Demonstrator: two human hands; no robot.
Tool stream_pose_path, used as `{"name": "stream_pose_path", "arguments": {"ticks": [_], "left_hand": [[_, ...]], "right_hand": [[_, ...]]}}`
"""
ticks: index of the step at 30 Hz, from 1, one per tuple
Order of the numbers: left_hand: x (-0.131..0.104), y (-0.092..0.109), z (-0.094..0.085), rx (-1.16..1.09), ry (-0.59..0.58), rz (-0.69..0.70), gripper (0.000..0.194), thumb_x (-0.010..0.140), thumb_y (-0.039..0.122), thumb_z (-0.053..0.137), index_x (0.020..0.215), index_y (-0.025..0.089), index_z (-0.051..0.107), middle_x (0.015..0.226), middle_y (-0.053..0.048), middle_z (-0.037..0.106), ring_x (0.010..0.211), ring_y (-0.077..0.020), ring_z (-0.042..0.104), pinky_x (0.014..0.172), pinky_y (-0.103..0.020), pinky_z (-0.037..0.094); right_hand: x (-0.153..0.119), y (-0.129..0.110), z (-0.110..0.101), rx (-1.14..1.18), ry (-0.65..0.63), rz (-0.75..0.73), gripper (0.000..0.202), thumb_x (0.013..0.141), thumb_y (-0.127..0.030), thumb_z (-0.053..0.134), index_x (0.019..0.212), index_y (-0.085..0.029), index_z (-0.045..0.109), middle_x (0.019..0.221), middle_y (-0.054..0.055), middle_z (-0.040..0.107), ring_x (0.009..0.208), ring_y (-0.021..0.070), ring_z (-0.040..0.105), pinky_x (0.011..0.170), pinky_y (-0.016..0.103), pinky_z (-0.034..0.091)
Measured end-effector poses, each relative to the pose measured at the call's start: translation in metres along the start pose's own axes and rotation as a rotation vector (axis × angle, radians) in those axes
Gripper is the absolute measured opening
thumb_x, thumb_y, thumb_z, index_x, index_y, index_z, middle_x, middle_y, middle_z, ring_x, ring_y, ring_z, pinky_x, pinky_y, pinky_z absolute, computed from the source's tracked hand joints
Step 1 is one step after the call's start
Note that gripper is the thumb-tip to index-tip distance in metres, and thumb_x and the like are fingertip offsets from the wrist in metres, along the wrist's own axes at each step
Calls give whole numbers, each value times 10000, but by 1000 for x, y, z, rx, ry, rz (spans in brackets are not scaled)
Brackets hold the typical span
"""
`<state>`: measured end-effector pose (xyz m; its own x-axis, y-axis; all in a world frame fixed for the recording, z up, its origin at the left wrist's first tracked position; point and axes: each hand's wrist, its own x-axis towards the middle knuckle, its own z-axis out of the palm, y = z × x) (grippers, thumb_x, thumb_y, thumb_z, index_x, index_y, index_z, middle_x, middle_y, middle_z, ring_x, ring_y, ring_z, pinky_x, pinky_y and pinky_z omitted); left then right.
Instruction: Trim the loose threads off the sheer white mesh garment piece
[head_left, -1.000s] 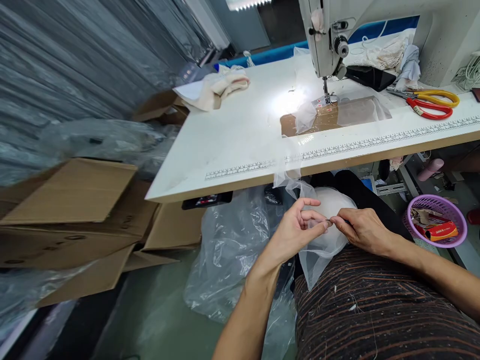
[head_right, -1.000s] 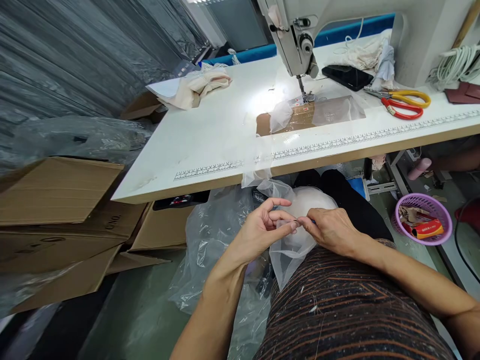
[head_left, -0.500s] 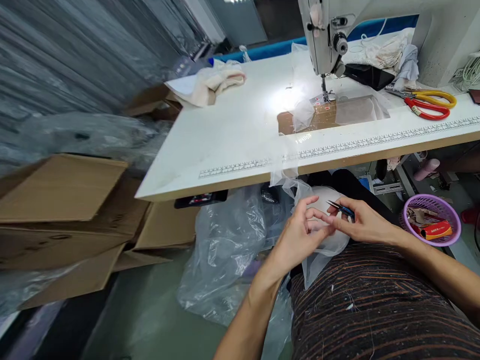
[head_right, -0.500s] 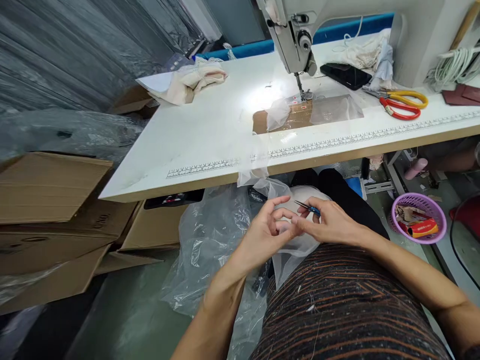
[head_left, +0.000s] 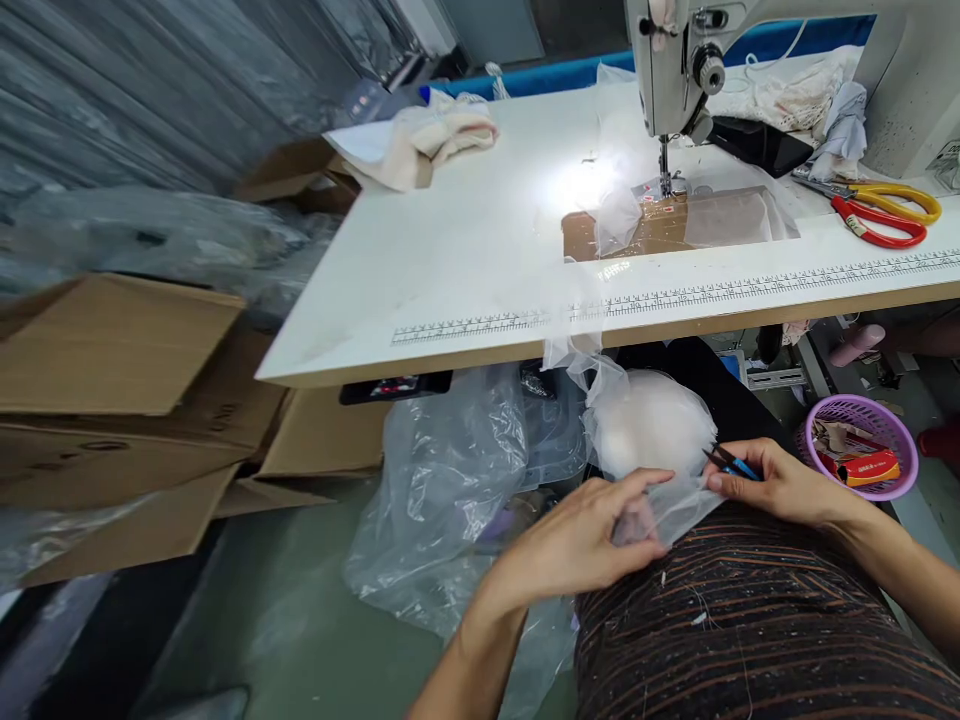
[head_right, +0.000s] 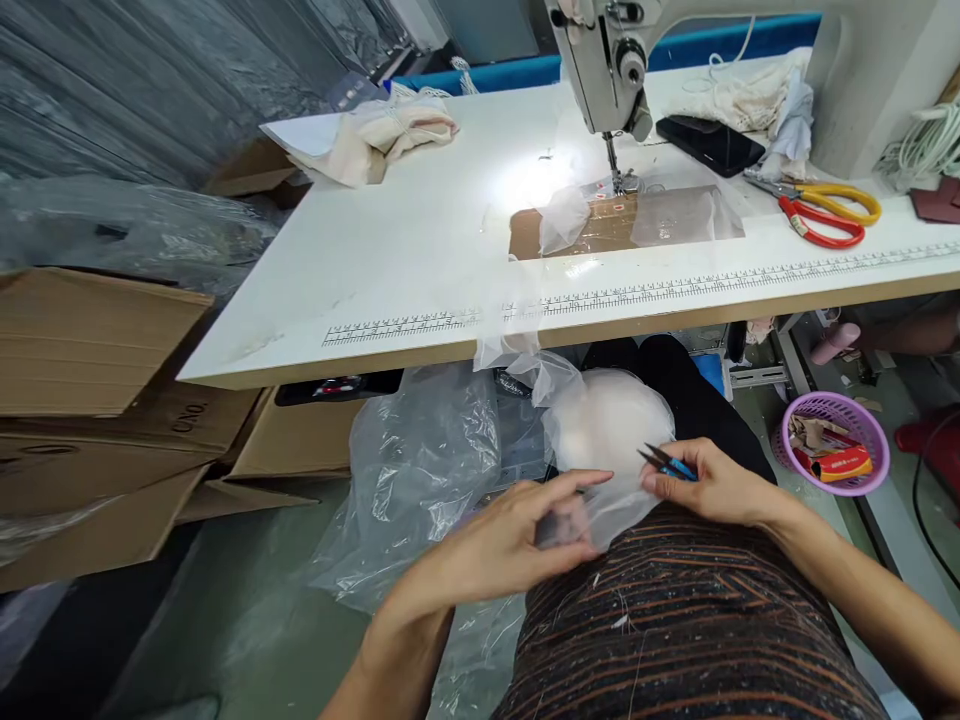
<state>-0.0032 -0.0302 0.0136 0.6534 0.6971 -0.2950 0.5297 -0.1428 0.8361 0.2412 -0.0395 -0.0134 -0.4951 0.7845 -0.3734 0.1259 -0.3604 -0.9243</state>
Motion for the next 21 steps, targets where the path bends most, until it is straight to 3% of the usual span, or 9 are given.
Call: {"name": "stream_pose_path", "arguments": {"ticks": [2,6,9,14,18,21], "left_hand": [[9,-9,-15,-164,-18,47,543,759,227,718,1287,217,590,704,29,712,648,-154,667,709,-274,522],[39,-38,-26,-257,309,-22,561,766,320,715,1275,142,557,695,23,645,565,-125,597,547,-231,468],[62,-61,-21,-2,647,-34,459,771,297,708,1199,175,598,807,-2,660,649,-140,611,634,-270,501],[75,-74,5,447,1037,169,228,865,240,621,1084,185,649,1027,-89,640,970,-231,636,856,-388,521],[60,-63,32,522,1130,297,132,893,207,597,1015,176,635,983,-84,625,917,-205,633,814,-356,532],[45,-58,48,521,1023,363,197,866,251,632,1043,168,611,970,-95,635,889,-219,629,786,-369,537]], "right_hand": [[12,6,-3,5,106,-40,478,754,-638,652,734,-163,601,632,-41,452,584,97,367,546,239,305],[34,23,-7,-36,356,-109,456,754,-631,619,801,-178,598,612,-51,428,568,108,363,535,246,317],[41,37,-10,-154,491,-129,398,792,-579,560,793,-183,588,632,-36,445,586,119,391,544,252,343],[39,49,-14,-343,548,-75,299,837,-479,492,781,-194,562,622,-29,475,535,117,411,499,244,348],[37,40,-8,-545,704,-217,178,844,-354,514,842,-191,585,746,10,571,520,109,448,520,258,394],[42,29,0,-639,608,-465,109,875,-254,510,904,-193,595,806,27,613,554,110,499,553,248,435]]}}
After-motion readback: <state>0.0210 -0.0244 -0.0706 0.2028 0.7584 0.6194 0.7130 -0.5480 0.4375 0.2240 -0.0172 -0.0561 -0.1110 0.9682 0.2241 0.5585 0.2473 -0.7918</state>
